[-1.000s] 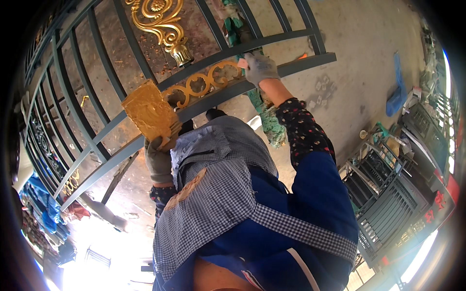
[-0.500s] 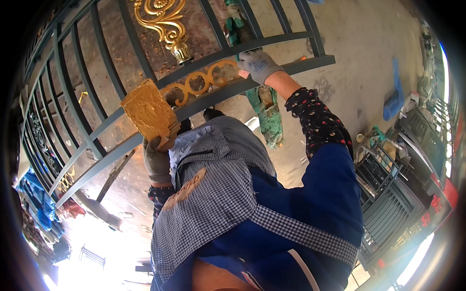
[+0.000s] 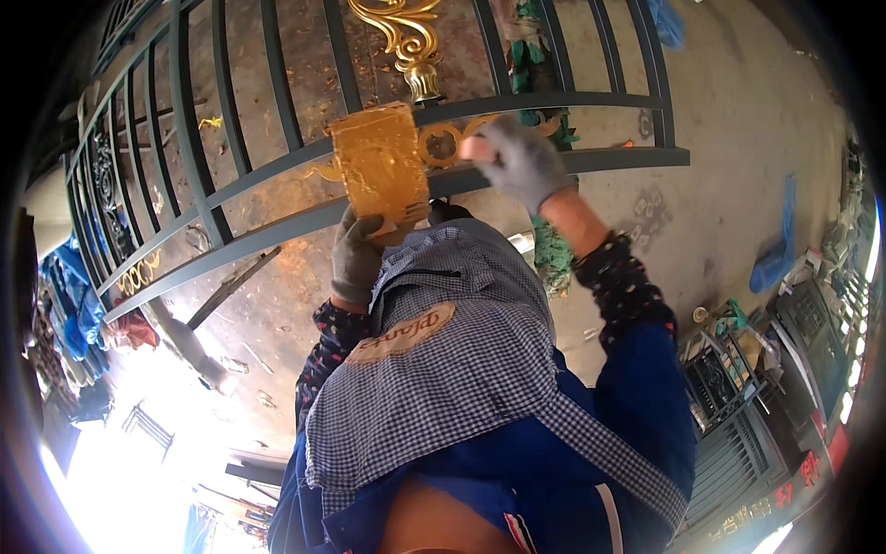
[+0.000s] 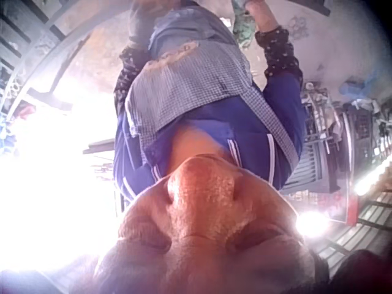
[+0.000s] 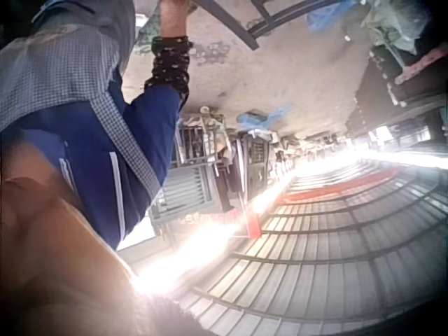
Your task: The person uses a small brush to apply gold paint to the ornate scrollwork of a metal gate. They hold a rectangular sponge in their left hand while painting with their right hand, carefully covering the decorative curves. The person later dips the brush into a bucket of gold paint to reload it.
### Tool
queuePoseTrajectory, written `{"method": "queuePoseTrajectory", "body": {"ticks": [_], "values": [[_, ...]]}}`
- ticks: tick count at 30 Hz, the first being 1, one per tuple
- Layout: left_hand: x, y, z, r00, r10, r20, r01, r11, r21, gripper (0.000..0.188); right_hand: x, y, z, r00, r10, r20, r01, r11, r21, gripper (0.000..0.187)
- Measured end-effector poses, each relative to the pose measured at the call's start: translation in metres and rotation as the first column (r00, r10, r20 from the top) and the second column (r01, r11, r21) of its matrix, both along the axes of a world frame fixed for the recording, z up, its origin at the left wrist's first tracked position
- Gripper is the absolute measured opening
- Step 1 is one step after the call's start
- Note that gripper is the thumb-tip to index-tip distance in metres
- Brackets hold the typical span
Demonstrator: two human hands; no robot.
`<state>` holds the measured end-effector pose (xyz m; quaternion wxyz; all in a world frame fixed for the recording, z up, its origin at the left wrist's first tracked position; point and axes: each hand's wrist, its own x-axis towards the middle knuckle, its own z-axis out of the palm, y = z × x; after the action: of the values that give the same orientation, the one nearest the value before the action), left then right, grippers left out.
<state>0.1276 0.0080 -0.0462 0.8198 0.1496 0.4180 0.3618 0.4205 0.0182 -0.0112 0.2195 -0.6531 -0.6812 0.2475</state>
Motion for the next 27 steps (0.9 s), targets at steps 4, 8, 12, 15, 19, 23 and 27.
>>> {"method": "queuePoseTrajectory", "body": {"ticks": [4, 8, 12, 15, 19, 23, 27], "values": [[0.014, 0.002, 0.002, 0.999, -0.049, 0.021, 0.049, 0.999, -0.02, 0.043, -0.056, 0.008, 0.02, 0.998, -0.065, 0.004, 0.064, 0.994, 0.09, 0.022], [0.02, -0.001, -0.001, 0.997, -0.079, -0.007, 0.079, 0.997, 0.006, 0.043, -0.072, 0.008, 0.01, 0.995, -0.087, 0.046, 0.08, 0.988, 0.128, 0.021], [0.023, 0.0, 0.001, 0.993, -0.11, -0.041, 0.109, 0.994, -0.022, 0.041, -0.081, -0.011, 0.008, 0.999, -0.033, 0.038, 0.031, 0.998, 0.059, 0.019], [0.027, 0.0, 0.005, 0.996, -0.063, -0.063, 0.061, 0.998, -0.031, 0.04, -0.068, -0.021, 0.011, 0.998, -0.011, 0.057, 0.008, 0.999, 0.051, 0.018], [0.02, -0.003, -0.002, 0.994, 0.07, -0.086, -0.077, 0.994, -0.077, 0.041, -0.003, -0.029, -0.009, 0.978, -0.201, 0.056, 0.196, 0.977, 0.086, 0.023], [0.008, -0.001, -0.003, 0.996, 0.079, -0.036, -0.081, 0.996, -0.043, 0.043, 0.077, -0.021, -0.04, 0.964, -0.163, 0.211, 0.19, 0.976, -0.111, 0.021], [-0.001, -0.002, -0.007, 0.984, 0.07, -0.165, -0.078, 0.996, -0.038, 0.048, 0.086, -0.007, -0.068, 0.965, 0.119, 0.234, -0.06, 0.968, -0.242, 0.026]]}}
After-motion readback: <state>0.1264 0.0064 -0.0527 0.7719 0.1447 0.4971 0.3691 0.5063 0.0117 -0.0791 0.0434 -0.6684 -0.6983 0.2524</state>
